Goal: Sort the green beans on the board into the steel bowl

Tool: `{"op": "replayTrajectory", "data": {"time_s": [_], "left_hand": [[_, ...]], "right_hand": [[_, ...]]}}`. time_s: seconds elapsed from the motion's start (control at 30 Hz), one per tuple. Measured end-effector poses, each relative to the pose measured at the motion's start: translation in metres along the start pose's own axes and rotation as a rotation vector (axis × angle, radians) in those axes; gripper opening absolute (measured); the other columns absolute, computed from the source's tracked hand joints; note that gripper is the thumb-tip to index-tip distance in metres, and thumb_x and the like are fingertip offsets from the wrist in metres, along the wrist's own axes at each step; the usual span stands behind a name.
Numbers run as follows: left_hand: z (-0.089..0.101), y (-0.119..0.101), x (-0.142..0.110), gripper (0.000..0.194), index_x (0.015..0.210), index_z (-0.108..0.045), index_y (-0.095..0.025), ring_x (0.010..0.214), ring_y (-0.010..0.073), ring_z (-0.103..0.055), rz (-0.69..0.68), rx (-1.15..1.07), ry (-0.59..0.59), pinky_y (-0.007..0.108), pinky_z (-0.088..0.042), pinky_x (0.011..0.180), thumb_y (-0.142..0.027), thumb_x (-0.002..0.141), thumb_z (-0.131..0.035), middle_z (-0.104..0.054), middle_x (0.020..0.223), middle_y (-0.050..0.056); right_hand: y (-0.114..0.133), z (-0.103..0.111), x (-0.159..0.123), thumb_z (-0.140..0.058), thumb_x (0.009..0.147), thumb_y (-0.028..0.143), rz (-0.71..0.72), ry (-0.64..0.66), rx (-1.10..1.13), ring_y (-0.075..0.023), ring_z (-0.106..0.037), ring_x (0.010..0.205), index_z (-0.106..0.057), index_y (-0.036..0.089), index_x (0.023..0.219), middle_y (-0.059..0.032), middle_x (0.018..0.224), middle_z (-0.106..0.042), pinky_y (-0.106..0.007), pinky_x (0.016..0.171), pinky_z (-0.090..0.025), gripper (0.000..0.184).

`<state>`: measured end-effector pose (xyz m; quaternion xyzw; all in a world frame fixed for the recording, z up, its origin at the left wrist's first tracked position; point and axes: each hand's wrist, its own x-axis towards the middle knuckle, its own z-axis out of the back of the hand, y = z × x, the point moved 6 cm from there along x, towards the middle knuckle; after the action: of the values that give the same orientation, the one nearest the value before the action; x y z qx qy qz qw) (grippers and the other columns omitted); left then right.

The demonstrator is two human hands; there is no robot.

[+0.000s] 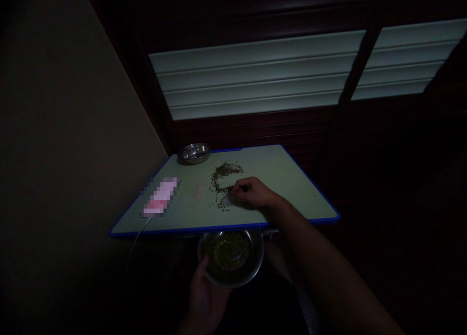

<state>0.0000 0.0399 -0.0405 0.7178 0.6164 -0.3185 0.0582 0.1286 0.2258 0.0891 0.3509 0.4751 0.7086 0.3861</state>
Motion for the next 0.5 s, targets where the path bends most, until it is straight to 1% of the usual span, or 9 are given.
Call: {"op": "replayTrajectory", "data": {"time_s": [0.1,0.23,0.33,0.5], "left_hand": [[0.0002,-0.0001,-0.0008,0.036,0.12,-0.067,-0.023,0.104,0.0272,-0.069,-0.003,0.006,-0.006,0.048,-0.048,0.099,-0.032,0.085,-0.06,-0.077,0.104,0.007],[-0.0013,-0.0007,-0.0011,0.037,0.121,-0.066,-0.022,0.104,0.0269,-0.069,-0.004,0.015,-0.026,0.048,-0.047,0.099,-0.032,0.086,-0.059,-0.077,0.103,0.007],[-0.0026,-0.0008,0.0,0.036,0.12,-0.067,-0.024,0.105,0.0263,-0.068,-0.002,0.008,-0.011,0.048,-0.047,0.1,-0.031,0.086,-0.058,-0.078,0.103,0.006],[-0.0013,-0.0008,0.0012,0.034,0.117,-0.069,-0.022,0.104,0.0265,-0.068,-0.008,0.001,0.007,0.047,-0.047,0.1,-0.033,0.086,-0.06,-0.078,0.103,0.007]], "right_hand": [[0.0001,0.0011,0.0005,-0.073,0.061,0.031,0.008,-0.011,-0.002,-0.0131,-0.055,0.064,-0.068,0.015,0.068,-0.0018,0.067,-0.065,-0.028,0.064,-0.043,0.019],[-0.0001,-0.0005,0.0005,-0.073,0.062,0.031,0.01,0.01,-0.005,-0.0135,-0.056,0.065,-0.069,0.015,0.07,-0.0023,0.069,-0.066,-0.029,0.066,-0.043,0.019],[0.0,-0.0019,-0.0002,-0.072,0.063,0.031,0.002,0.024,-0.001,-0.0128,-0.056,0.064,-0.069,0.014,0.071,-0.0018,0.068,-0.066,-0.029,0.066,-0.043,0.019],[0.0007,-0.0029,-0.0006,-0.074,0.062,0.031,-0.006,0.041,-0.012,-0.0126,-0.055,0.064,-0.07,0.014,0.071,-0.0015,0.067,-0.065,-0.028,0.064,-0.042,0.019]]}}
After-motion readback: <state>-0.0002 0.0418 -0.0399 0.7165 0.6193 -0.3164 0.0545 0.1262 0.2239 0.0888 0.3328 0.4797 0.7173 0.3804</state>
